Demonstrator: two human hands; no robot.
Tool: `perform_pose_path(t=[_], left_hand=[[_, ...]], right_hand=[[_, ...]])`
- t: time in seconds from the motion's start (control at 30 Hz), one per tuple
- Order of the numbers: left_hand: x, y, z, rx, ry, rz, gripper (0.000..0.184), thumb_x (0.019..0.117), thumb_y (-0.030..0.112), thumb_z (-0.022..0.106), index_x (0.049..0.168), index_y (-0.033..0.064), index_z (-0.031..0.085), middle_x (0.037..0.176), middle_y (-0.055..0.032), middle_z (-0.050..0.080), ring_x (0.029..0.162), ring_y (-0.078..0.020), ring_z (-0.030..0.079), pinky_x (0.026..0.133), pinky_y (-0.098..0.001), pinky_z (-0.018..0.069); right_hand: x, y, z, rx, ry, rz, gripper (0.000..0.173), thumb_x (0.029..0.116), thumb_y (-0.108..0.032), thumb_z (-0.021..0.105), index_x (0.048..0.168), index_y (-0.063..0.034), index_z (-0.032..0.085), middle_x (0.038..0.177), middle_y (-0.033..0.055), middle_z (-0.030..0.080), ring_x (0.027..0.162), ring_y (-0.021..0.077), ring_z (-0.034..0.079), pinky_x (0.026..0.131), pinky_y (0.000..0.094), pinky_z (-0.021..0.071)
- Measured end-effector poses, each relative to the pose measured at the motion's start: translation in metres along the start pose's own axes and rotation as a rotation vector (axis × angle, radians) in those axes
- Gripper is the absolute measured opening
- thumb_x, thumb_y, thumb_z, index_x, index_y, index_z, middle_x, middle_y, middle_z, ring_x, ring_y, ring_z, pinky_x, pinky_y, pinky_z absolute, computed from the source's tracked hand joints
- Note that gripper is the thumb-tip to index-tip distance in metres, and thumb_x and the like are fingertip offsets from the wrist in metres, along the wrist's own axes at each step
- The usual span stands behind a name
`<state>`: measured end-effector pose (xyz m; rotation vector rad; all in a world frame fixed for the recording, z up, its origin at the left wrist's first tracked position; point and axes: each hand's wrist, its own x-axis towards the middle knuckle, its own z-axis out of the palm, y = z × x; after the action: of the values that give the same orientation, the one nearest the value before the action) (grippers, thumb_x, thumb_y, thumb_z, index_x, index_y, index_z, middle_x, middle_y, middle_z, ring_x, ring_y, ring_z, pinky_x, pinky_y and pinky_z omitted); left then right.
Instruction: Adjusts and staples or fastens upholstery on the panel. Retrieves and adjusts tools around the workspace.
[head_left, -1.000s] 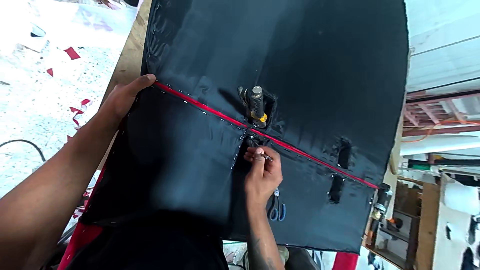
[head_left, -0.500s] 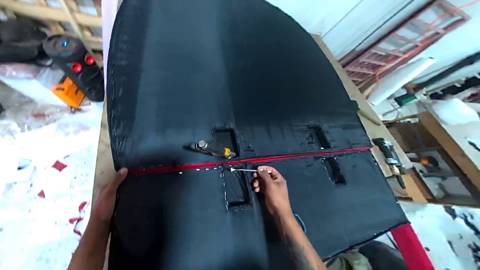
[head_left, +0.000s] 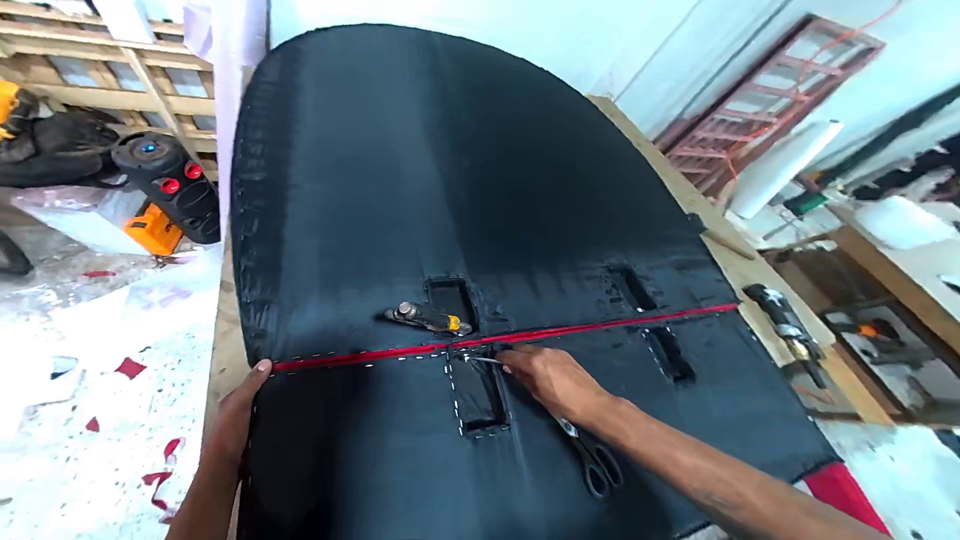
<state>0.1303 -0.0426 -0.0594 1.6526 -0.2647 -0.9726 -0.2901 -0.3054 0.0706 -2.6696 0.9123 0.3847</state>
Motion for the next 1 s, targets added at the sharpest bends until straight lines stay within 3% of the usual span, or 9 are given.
perform_pose_path(t=[0.17,0.27,0.4,0.53,0.6,0.7,0.8,0.87,1.0], left_hand=[[-0.004,0.002,-0.001,0.035,0.049,-0.065,0.066,0.0880,0.070,0.063,0.116,0.0113,0.075,0.107,-0.0080,0.076,0.101,-0.0211,0.073,0.090,-0.0482,0.0597],[-0.007,0.002,-0.007,0.156,0.165,-0.036,0.064,0.0831,0.071,0.069,0.112,0.0136,0.076,0.103,-0.0072,0.076,0.100,-0.0216,0.072,0.090,-0.0511,0.0579],[-0.046,0.026,0.004,0.462,0.460,0.396,0.053,0.0888,0.049,0.074,0.120,0.0063,0.070,0.111,-0.0170,0.066,0.098,-0.0319,0.065,0.084,-0.0547,0.0548],[-0.115,0.057,0.098,0.499,0.077,0.686,0.021,0.0957,0.030,0.067,0.104,0.0129,0.076,0.100,-0.0024,0.073,0.090,-0.0121,0.070,0.081,-0.0345,0.0623],[-0.124,0.053,0.152,0.490,-0.328,0.499,0.022,0.0993,0.033,0.061,0.108,0.0212,0.077,0.100,0.0067,0.074,0.090,-0.0040,0.070,0.083,-0.0301,0.0613],[-0.120,0.042,0.220,0.064,-0.680,-0.118,0.037,0.1029,0.026,0.057,0.133,0.0048,0.063,0.116,-0.0084,0.073,0.085,-0.0171,0.074,0.074,-0.0357,0.0632],[-0.137,0.027,0.266,-0.396,-0.584,-0.383,0.041,0.1032,0.016,0.052,0.141,-0.0015,0.051,0.121,-0.0189,0.066,0.100,-0.0285,0.071,0.087,-0.0461,0.0614],[-0.146,0.019,0.289,-0.570,-0.420,-0.358,0.035,0.1035,0.012,0.048,0.135,-0.0031,0.054,0.118,-0.0179,0.068,0.102,-0.0255,0.069,0.089,-0.0430,0.0600],[-0.147,0.010,0.307,-0.736,-0.273,-0.287,0.047,0.1004,0.008,0.044,0.146,-0.0036,0.046,0.143,-0.0201,0.056,0.116,-0.0258,0.065,0.095,-0.0416,0.0576]], right_hand=[[-0.018,0.016,0.031,0.120,0.140,0.015,0.034,0.1076,-0.032,0.048,0.135,-0.0318,0.068,0.113,0.0064,0.072,0.101,0.0235,0.071,0.089,0.0486,0.0589],[-0.034,0.005,0.041,0.225,0.326,0.033,0.030,0.1043,-0.037,0.056,0.127,-0.0274,0.073,0.116,-0.0042,0.075,0.103,0.0077,0.071,0.093,0.0358,0.0606],[-0.037,-0.025,0.051,0.561,0.594,0.190,0.017,0.0919,-0.027,0.075,0.106,-0.0166,0.077,0.097,-0.0049,0.075,0.080,0.0055,0.071,0.072,0.0275,0.0631],[-0.032,-0.052,0.066,0.968,0.739,0.392,0.017,0.0913,-0.016,0.075,0.106,-0.0067,0.077,0.084,0.0050,0.073,0.063,0.0149,0.063,0.054,0.0312,0.0545],[-0.031,-0.063,0.070,1.139,0.769,0.443,0.023,0.0979,-0.014,0.066,0.114,-0.0005,0.075,0.077,0.0102,0.070,0.055,0.0170,0.060,0.048,0.0311,0.0517],[-0.033,-0.073,0.066,1.171,0.767,0.392,0.026,0.1040,-0.013,0.056,0.118,0.0038,0.071,0.078,0.0135,0.072,0.057,0.0196,0.064,0.048,0.0321,0.0541],[-0.031,-0.080,0.055,0.928,0.702,0.250,0.021,0.1014,-0.016,0.060,0.111,-0.0047,0.074,0.082,0.0064,0.074,0.061,0.0169,0.067,0.052,0.0330,0.0594],[-0.025,-0.079,0.050,0.798,0.656,0.204,0.018,0.1016,-0.020,0.061,0.109,-0.0112,0.075,0.085,0.0004,0.074,0.064,0.0131,0.069,0.056,0.0318,0.0618],[-0.015,-0.072,0.044,0.692,0.613,0.153,0.017,0.1019,-0.022,0.061,0.109,-0.0157,0.075,0.091,-0.0046,0.076,0.070,0.0083,0.071,0.060,0.0291,0.0632]])
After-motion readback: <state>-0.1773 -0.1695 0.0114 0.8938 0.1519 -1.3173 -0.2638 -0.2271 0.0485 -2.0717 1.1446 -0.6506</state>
